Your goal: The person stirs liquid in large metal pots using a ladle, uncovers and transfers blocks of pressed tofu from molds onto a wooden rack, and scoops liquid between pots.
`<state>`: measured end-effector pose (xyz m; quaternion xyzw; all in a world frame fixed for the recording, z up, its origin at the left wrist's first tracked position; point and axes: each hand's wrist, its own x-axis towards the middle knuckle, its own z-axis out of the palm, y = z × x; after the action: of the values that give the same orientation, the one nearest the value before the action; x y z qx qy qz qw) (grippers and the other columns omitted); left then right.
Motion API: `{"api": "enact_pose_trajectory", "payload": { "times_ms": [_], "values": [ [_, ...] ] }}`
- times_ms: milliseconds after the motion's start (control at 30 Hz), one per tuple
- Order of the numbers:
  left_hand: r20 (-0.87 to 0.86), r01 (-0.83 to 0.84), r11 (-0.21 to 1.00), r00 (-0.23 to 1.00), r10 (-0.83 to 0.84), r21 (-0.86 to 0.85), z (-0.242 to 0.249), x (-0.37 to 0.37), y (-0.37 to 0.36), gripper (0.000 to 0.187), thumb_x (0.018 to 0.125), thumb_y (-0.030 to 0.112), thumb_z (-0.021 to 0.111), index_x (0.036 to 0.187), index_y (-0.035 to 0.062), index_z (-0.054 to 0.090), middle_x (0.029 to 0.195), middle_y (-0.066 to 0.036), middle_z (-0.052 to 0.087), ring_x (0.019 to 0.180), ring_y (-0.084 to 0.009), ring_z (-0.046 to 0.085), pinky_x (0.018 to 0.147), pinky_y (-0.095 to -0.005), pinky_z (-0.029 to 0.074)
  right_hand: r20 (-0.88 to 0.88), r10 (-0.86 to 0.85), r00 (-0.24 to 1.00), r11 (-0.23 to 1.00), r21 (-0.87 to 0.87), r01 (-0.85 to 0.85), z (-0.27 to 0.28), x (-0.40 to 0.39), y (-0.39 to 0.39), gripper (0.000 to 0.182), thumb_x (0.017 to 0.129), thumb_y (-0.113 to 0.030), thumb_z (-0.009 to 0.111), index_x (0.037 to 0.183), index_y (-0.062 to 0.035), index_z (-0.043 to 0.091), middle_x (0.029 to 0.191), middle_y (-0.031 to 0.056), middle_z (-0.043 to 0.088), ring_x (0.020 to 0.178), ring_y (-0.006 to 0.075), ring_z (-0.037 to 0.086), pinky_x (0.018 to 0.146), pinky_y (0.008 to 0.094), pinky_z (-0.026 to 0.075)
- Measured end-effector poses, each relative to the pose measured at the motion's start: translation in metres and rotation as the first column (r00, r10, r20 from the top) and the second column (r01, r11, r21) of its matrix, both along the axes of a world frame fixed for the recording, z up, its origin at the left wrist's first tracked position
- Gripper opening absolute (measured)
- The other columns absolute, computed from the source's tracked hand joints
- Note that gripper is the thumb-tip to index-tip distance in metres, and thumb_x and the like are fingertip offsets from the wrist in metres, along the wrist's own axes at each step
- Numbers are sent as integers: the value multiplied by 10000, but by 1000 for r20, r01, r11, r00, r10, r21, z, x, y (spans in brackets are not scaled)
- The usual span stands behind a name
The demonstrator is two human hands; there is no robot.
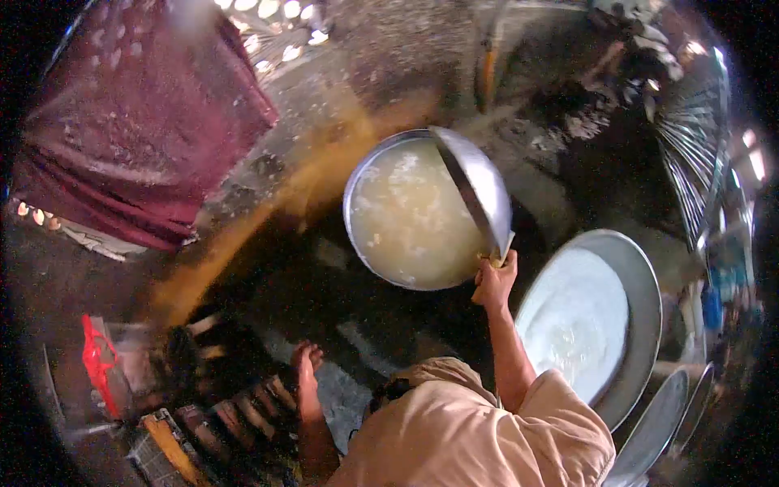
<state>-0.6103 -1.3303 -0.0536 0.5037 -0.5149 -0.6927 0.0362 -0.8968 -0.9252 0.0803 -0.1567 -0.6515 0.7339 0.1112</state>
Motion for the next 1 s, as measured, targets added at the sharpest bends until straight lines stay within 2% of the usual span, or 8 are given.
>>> {"api": "enact_pose_trajectory", "payload": {
  "times_ms": [133, 233, 567, 700, 733, 767, 833, 1000],
  "values": [
    [-224, 217, 973, 947, -230, -81, 3, -16, 23, 394, 856, 293, 544, 1192, 94, 498, 1042, -71, 596, 852, -199, 606, 716, -326, 471, -361, -95, 928, 916, 333, 223, 17, 69, 86, 343, 707, -5, 654, 931, -53, 399, 681, 45, 500, 516, 88, 480, 441, 224, 389],
    [-201, 448, 890, 868, -455, -82, 73, -16, 96, 421, 863, 314, 523, 1213, 83, 481, 1081, -108, 574, 946, -228, 571, 872, -389, 406, -365, -321, 874, 911, 133, 390, 75, 176, 139, 427, 652, 9, 648, 1000, -66, 413, 703, 69, 531, 576, 101, 506, 474, 241, 414],
    [-64, 602, 798, 796, -603, -33, 20, 85, 141, 310, 861, 293, 524, 1113, 114, 510, 903, -57, 591, 713, -185, 588, 535, -304, 435, -467, -724, 508, 595, -49, 802, 129, 465, 319, 465, 598, 65, 636, 1009, -49, 448, 838, 55, 540, 766, 129, 537, 691, 274, 439],
    [199, 500, 819, 805, -559, 280, -65, 184, 130, 300, 875, 313, 401, 642, 126, 368, 612, -33, 452, 494, -188, 432, 394, -340, 321, -496, -796, 347, 356, 81, 931, 115, 561, 407, 442, 610, 27, 652, 998, -57, 459, 873, 41, 516, 754, 141, 528, 716, 285, 435],
    [-247, 559, 378, 745, -619, 738, -79, 214, 119, 307, 895, 335, 345, 730, 104, 461, 713, -46, 513, 681, -229, 517, 496, -445, 388, -483, -807, 340, 320, 126, 939, 120, 588, 426, 432, 613, 11, 655, 992, -59, 460, 874, 43, 516, 763, 148, 531, 722, 290, 436],
    [99, 561, 668, 725, -682, 489, -95, 232, 117, 289, 897, 332, 348, 767, 99, 460, 740, -51, 517, 697, -232, 521, 514, -446, 394, -468, -819, 331, 284, 171, 944, 126, 613, 441, 423, 617, -4, 658, 987, -61, 460, 875, 44, 515, 772, 155, 533, 728, 296, 437],
    [233, 524, 736, 723, -650, 429, -103, 265, 148, 265, 900, 325, 353, 843, 89, 458, 795, -61, 524, 730, -240, 531, 550, -446, 407, -497, -806, 321, 81, 444, 892, 126, 671, 494, 398, 628, -58, 662, 970, -74, 459, 840, 60, 539, 761, 182, 563, 703, 316, 447],
    [216, 427, 814, 817, -534, 394, -116, 333, 241, 289, 906, 309, 365, 1032, 65, 454, 932, -87, 542, 813, -258, 554, 640, -448, 440, -331, -708, 623, 52, 856, 514, 145, 775, 589, 350, 654, -85, 650, 962, -125, 487, 736, 123, 619, 692, 283, 631, 623, 387, 482]
  ]
}}
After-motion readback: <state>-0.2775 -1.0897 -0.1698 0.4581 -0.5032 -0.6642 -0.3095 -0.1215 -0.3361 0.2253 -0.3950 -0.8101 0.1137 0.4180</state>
